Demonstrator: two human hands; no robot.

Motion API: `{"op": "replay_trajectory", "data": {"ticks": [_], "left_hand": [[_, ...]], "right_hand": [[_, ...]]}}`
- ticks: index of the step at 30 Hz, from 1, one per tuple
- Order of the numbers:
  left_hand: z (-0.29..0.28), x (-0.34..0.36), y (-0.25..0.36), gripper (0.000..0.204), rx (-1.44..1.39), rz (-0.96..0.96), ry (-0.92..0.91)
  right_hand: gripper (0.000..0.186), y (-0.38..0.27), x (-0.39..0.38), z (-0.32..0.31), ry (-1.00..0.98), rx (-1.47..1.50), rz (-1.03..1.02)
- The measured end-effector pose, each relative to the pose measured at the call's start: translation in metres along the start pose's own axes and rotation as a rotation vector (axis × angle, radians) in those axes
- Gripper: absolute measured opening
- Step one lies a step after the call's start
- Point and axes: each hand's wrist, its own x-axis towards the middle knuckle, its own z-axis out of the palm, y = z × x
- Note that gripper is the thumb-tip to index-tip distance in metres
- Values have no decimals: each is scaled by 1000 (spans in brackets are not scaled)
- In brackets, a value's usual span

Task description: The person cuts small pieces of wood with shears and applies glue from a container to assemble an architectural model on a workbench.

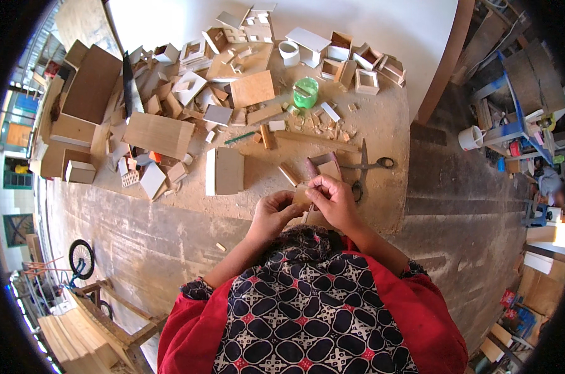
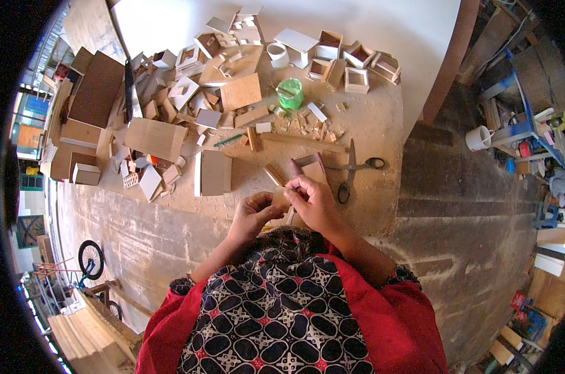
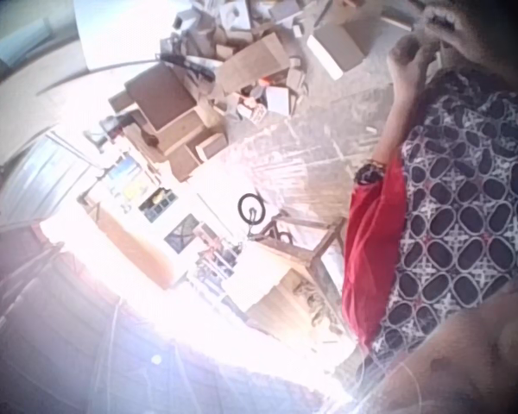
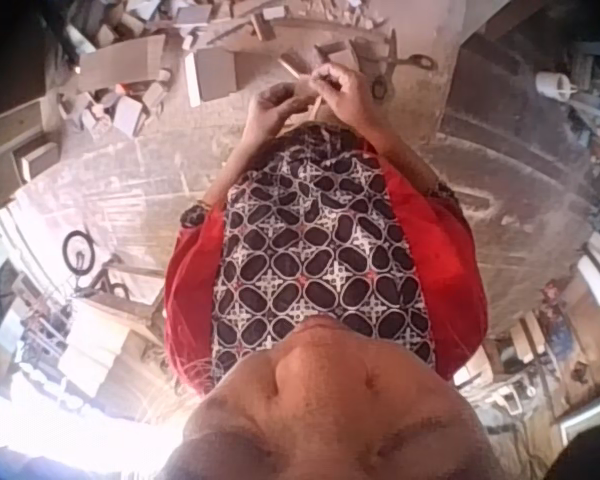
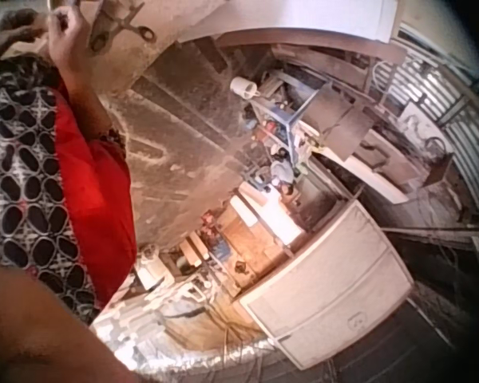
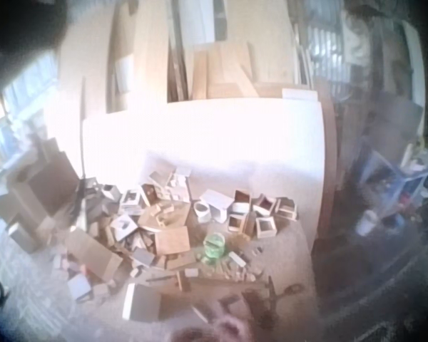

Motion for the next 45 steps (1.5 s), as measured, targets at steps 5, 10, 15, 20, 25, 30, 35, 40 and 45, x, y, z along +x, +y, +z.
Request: {"op": "replay_trajectory", "data": {"ticks": [5, 10, 15, 20, 25, 30, 35, 40, 45], "left_hand": [[0, 3, -4, 21, -71, -66, 9], [1, 5, -5, 19, 28, -27, 1], [2, 8, -7, 17, 8, -13, 42], [7, 9, -4, 17, -27, -28, 71], [4, 11, -5, 21, -9, -69, -16], [7, 10, -2, 22, -21, -106, -155], [6, 8, -4, 20, 35, -109, -149], [6, 4, -3, 19, 66, -93, -117], [7, 0, -4, 18, -30, -101, -74]], "right_hand": [[11, -1, 1, -8, -30, 103, 122], [13, 1, 0, -8, 5, -130, -170], [13, 2, -1, -11, -20, -74, -34], [13, 0, -2, -14, -22, -67, 22], [14, 1, -1, -16, 13, -171, -146], [14, -10, -3, -29, -93, -242, -84], [12, -6, -3, -26, -132, -228, -113], [12, -5, -4, -23, -72, -195, -118], [14, -8, -4, -38, 7, -251, -70]]}}
